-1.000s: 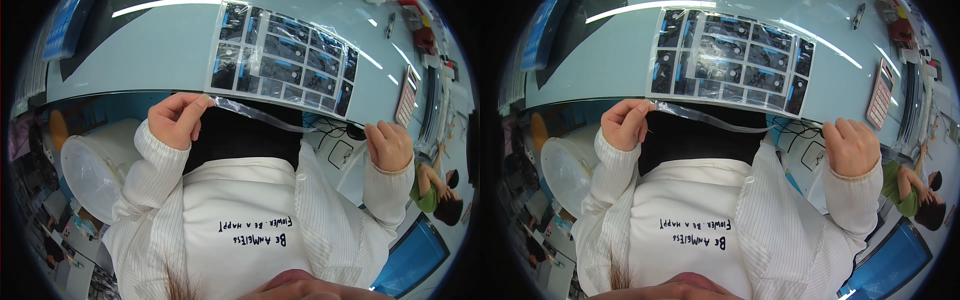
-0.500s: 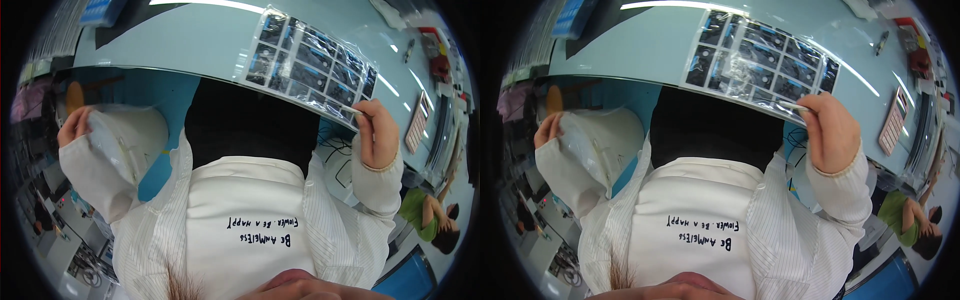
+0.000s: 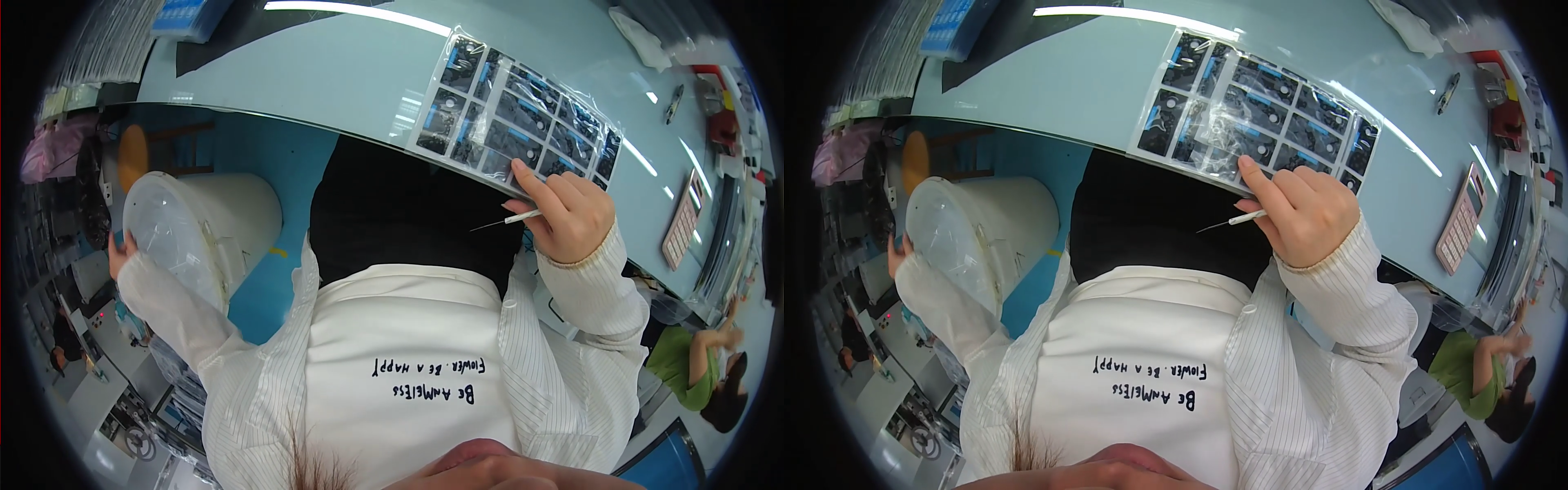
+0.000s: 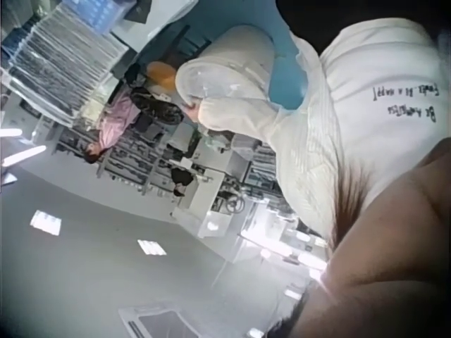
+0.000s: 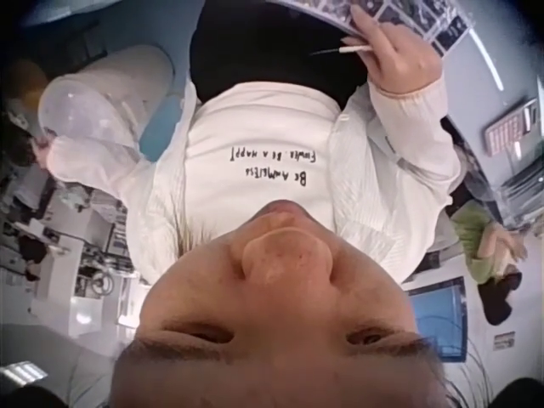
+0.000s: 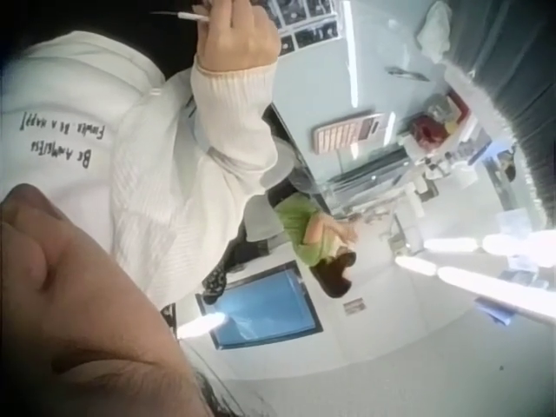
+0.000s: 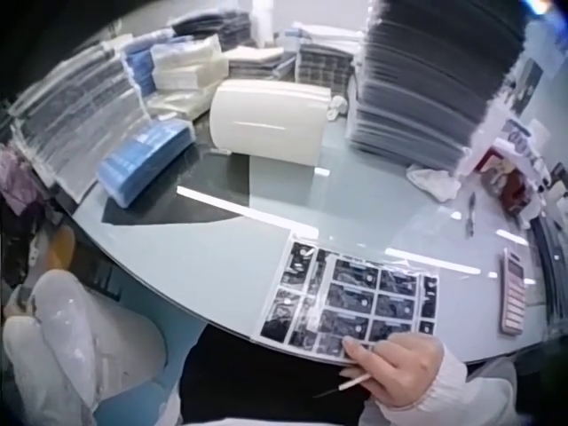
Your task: Assembling small electronic or mechanical components into a template sheet at a factory workstation.
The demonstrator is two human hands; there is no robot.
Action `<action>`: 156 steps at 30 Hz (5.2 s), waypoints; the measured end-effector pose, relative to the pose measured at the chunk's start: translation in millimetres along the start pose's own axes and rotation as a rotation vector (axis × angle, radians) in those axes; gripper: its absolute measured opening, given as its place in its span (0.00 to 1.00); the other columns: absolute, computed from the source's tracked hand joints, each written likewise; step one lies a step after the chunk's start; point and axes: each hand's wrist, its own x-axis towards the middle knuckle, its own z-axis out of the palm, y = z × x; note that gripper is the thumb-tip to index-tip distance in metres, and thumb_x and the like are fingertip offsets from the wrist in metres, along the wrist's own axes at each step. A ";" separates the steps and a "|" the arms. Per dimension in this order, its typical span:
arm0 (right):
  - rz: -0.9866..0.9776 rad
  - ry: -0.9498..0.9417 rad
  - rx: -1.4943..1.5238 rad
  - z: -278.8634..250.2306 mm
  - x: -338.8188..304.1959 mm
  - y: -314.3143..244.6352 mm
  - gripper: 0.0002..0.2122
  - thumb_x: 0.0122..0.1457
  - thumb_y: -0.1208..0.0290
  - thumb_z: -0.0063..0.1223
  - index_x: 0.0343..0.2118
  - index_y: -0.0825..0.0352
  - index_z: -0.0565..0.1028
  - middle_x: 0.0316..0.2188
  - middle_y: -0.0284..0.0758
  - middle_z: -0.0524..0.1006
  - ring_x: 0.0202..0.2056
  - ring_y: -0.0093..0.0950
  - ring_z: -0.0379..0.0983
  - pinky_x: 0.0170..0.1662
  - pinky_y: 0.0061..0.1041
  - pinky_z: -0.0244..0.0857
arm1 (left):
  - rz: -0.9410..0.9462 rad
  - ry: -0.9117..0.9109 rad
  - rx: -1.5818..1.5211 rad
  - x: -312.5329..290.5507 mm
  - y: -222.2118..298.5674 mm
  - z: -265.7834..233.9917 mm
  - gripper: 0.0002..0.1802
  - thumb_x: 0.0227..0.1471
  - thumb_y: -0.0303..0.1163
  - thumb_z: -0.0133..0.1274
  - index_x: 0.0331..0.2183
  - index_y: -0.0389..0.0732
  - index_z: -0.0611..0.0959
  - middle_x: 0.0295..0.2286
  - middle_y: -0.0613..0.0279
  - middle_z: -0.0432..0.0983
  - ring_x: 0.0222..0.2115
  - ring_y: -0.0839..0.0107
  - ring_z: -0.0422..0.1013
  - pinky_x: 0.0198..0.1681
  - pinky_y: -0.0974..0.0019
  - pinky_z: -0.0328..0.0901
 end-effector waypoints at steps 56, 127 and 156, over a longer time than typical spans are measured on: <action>1.018 0.256 0.342 -19.5 -93.8 -11.1 0.09 0.50 0.71 0.64 0.29 0.70 0.78 0.15 0.25 0.71 0.19 0.12 0.60 0.23 0.12 0.52 | 0.183 -1.456 -1.105 -257.8 389.7 -142.8 0.14 0.56 0.34 0.51 0.31 0.30 0.79 0.23 0.49 0.78 0.22 0.57 0.77 0.24 0.64 0.74; 1.313 0.778 0.710 34.0 -95.7 -35.1 0.07 0.53 0.73 0.60 0.23 0.69 0.78 0.10 0.22 0.65 0.11 0.09 0.49 0.17 0.15 0.37 | 0.289 -1.276 -1.102 -273.5 385.1 -126.8 0.17 0.55 0.38 0.52 0.27 0.32 0.83 0.08 0.66 0.65 0.09 0.75 0.64 0.15 0.73 0.62; 1.119 0.234 0.654 -30.7 -28.8 -55.2 0.12 0.49 0.73 0.64 0.33 0.69 0.73 0.19 0.23 0.68 0.19 0.12 0.53 0.23 0.10 0.46 | 0.276 -1.395 -1.182 -277.0 380.4 -118.5 0.14 0.57 0.35 0.50 0.31 0.34 0.83 0.13 0.67 0.66 0.14 0.79 0.63 0.21 0.75 0.61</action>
